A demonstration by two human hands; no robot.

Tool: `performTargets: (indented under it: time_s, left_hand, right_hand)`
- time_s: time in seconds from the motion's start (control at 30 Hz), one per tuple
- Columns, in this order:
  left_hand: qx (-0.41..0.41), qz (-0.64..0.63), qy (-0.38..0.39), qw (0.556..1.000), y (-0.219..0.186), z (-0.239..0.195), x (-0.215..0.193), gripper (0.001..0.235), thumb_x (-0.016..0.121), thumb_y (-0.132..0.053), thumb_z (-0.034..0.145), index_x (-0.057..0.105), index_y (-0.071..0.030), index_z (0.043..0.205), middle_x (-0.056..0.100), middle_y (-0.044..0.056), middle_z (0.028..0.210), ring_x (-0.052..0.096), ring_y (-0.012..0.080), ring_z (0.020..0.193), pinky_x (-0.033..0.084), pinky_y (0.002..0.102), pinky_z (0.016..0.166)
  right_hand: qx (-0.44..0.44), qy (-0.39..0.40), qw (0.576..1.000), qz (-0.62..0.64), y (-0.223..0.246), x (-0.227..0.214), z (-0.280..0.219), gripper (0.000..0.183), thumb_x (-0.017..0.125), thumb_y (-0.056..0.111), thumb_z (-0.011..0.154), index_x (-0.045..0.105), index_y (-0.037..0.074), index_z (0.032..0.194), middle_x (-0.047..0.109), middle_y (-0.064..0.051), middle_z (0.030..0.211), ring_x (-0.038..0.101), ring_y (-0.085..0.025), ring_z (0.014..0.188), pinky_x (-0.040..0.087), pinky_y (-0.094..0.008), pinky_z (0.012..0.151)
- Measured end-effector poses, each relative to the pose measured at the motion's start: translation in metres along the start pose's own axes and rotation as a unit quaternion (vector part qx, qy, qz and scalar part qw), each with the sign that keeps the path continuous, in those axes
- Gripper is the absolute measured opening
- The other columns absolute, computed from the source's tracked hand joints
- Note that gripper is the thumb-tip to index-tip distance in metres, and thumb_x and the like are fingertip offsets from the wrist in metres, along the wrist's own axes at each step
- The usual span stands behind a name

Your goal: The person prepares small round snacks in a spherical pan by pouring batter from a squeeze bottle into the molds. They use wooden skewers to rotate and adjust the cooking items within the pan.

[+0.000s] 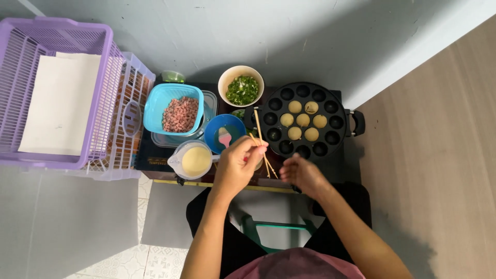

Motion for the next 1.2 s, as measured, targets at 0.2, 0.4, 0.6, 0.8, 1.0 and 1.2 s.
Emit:
performTargets:
  time_s: [0.2,0.4,0.6,0.8,1.0,1.2]
  left_hand:
    - [0.026,0.051,-0.063,0.996,-0.018,0.013,-0.070,0.007,0.070,-0.012,0.098,0.075,-0.008,0.102,0.076,0.004,0.085,0.073,0.0168,0.075,0.055,0.024,0.069]
    - [0.043,0.071,-0.106,0.991,-0.009,0.019,-0.098,0.009,0.069,-0.010,0.100,0.075,-0.004,0.104,0.074,0.010,0.078,0.072,0.0188,0.070,0.053,0.027,0.065]
    - [0.007,0.086,-0.098,0.991,0.021,0.018,-0.101,0.010,0.068,-0.010,0.101,0.071,-0.005,0.108,0.077,0.010,0.085,0.075,0.0213,0.076,0.055,0.030,0.070]
    - [0.019,0.093,-0.098,0.991,0.018,0.026,-0.097,0.009,0.066,-0.008,0.101,0.072,-0.002,0.106,0.077,0.013,0.088,0.075,0.0233,0.075,0.057,0.031,0.069]
    - [0.036,0.119,-0.100,0.987,0.007,0.040,-0.102,0.007,0.069,-0.007,0.100,0.074,-0.004,0.104,0.078,0.011,0.091,0.076,0.0217,0.075,0.057,0.029,0.067]
    - [0.086,0.132,-0.039,0.987,-0.002,0.080,-0.047,0.011,0.064,-0.014,0.103,0.072,-0.008,0.100,0.077,-0.002,0.102,0.072,0.0115,0.084,0.055,0.025,0.070]
  right_hand:
    - [0.229,0.010,0.933,0.278,-0.079,0.089,0.004,0.109,0.047,0.068,0.097,-0.007,-0.002,0.162,0.034,-0.035,0.158,0.045,-0.039,0.141,0.049,-0.041,0.108]
    - [0.215,-0.051,0.909,0.353,-0.079,0.115,0.052,0.088,0.047,0.074,0.093,0.033,0.004,0.145,0.048,-0.033,0.130,0.063,-0.047,0.114,0.062,-0.052,0.092]
    - [0.222,-0.048,0.921,0.318,-0.098,0.106,0.090,0.080,0.046,0.078,0.089,0.054,0.006,0.124,0.056,-0.027,0.114,0.064,-0.036,0.095,0.064,-0.042,0.077]
    - [0.212,-0.052,0.887,0.406,-0.074,0.117,0.080,0.042,0.054,0.041,0.093,0.058,0.003,0.109,0.057,-0.025,0.109,0.062,-0.041,0.099,0.062,-0.051,0.086]
    - [0.205,-0.056,0.888,0.408,-0.092,0.095,0.047,0.037,0.064,0.033,0.084,0.061,0.002,0.103,0.064,-0.025,0.100,0.067,-0.044,0.093,0.061,-0.058,0.084]
    - [0.268,-0.022,0.884,0.383,-0.073,0.051,-0.075,0.057,0.068,0.029,0.084,0.059,0.002,0.133,0.067,-0.017,0.111,0.067,-0.028,0.099,0.058,-0.039,0.084]
Point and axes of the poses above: each hand's wrist, its own z-axis towards the middle knuckle, its own x-axis out of the palm, y = z × x, the point moved 10 cm from there along z, towards the middle knuckle
